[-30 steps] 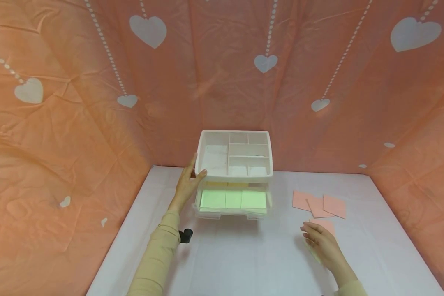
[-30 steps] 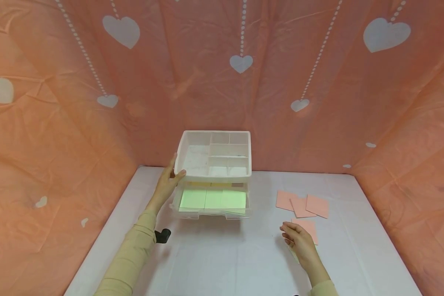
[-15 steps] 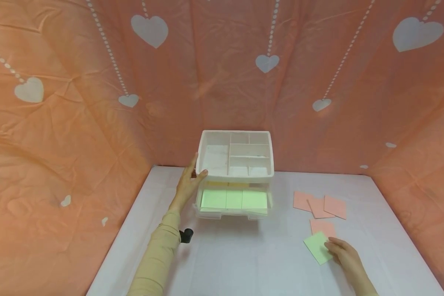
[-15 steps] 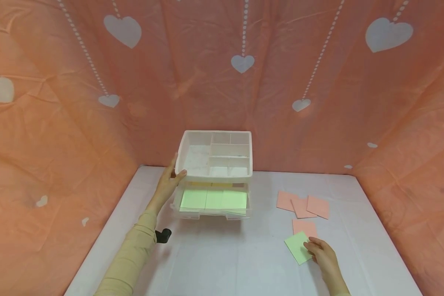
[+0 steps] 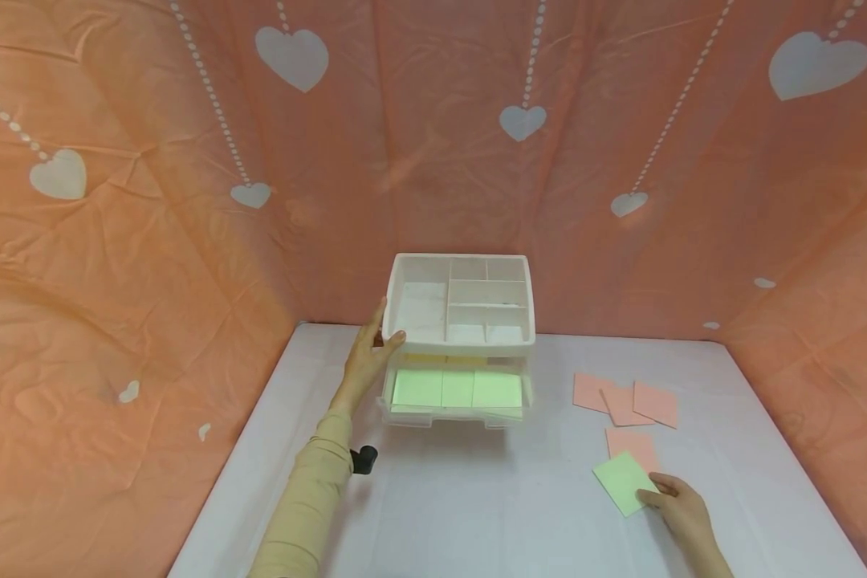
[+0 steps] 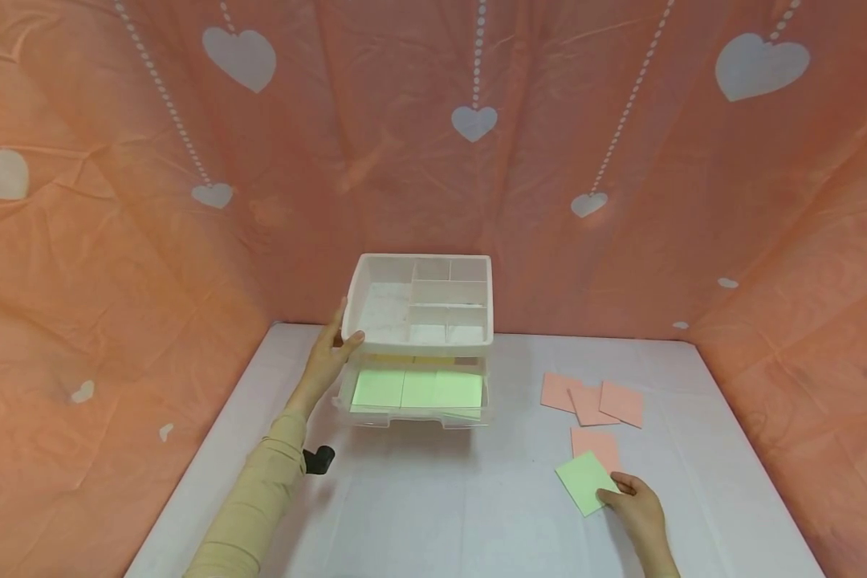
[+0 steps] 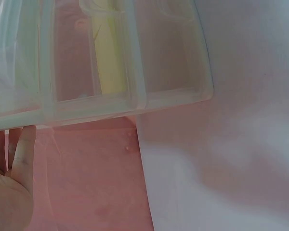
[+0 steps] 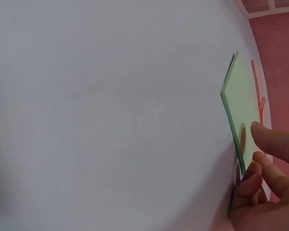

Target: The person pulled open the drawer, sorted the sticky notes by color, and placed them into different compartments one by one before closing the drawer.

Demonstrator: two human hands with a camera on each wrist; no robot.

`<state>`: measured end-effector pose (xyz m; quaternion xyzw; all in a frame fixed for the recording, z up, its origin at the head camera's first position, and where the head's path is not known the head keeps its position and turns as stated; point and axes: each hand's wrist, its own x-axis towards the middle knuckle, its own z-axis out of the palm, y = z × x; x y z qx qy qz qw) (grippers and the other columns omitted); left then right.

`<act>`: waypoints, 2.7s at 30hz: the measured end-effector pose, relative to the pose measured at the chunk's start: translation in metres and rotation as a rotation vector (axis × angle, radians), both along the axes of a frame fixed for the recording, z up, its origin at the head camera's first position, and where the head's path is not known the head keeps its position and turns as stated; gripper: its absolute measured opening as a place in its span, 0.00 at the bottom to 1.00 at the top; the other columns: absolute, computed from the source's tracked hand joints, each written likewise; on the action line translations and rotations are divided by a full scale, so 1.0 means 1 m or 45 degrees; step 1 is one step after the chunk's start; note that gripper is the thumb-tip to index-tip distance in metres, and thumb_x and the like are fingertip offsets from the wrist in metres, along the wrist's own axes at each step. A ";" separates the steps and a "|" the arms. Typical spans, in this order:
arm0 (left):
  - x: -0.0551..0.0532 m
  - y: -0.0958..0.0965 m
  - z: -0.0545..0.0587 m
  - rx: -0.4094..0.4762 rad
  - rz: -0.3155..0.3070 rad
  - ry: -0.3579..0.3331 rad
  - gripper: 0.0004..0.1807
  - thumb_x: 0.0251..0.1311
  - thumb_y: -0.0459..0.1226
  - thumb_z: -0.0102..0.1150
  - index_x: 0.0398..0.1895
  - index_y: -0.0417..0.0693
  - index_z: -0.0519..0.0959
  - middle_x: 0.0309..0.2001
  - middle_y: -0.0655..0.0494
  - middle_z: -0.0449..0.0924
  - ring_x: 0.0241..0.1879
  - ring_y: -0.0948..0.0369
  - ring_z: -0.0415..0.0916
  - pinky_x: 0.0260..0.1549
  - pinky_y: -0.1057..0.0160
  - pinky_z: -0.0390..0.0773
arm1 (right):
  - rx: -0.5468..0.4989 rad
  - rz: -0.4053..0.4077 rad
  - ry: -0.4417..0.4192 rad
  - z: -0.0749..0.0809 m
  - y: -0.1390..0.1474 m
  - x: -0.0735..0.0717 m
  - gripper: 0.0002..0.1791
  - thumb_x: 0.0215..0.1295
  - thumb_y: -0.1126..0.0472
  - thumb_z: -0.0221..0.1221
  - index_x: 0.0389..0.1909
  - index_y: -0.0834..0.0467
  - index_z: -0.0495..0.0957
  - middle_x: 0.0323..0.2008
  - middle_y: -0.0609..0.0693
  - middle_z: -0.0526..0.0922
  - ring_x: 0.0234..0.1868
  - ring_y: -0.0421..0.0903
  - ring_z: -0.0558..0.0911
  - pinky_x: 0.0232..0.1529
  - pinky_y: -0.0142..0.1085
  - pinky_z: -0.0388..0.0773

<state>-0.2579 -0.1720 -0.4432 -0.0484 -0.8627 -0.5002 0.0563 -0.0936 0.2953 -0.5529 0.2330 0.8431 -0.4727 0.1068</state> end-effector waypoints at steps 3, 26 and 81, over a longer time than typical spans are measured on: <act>0.001 0.000 0.000 0.003 -0.002 -0.003 0.39 0.62 0.55 0.52 0.72 0.77 0.44 0.52 0.48 0.65 0.49 0.53 0.67 0.51 0.48 0.67 | 0.070 0.010 0.014 -0.002 -0.002 -0.001 0.38 0.54 0.55 0.62 0.61 0.72 0.60 0.54 0.73 0.68 0.54 0.64 0.69 0.49 0.51 0.69; 0.001 0.000 0.000 0.016 -0.012 0.010 0.39 0.62 0.53 0.53 0.72 0.77 0.45 0.51 0.48 0.65 0.47 0.53 0.66 0.49 0.51 0.67 | 0.209 0.032 0.065 -0.002 -0.003 0.010 0.31 0.60 0.47 0.59 0.55 0.67 0.68 0.31 0.47 0.81 0.29 0.37 0.73 0.31 0.31 0.67; 0.002 -0.001 -0.002 0.025 -0.025 -0.004 0.40 0.61 0.57 0.51 0.71 0.78 0.42 0.52 0.48 0.64 0.47 0.54 0.65 0.47 0.53 0.67 | -0.392 0.277 0.892 0.146 -0.177 -0.107 0.12 0.63 0.67 0.56 0.46 0.66 0.80 0.40 0.48 0.85 0.34 0.32 0.80 0.42 0.27 0.77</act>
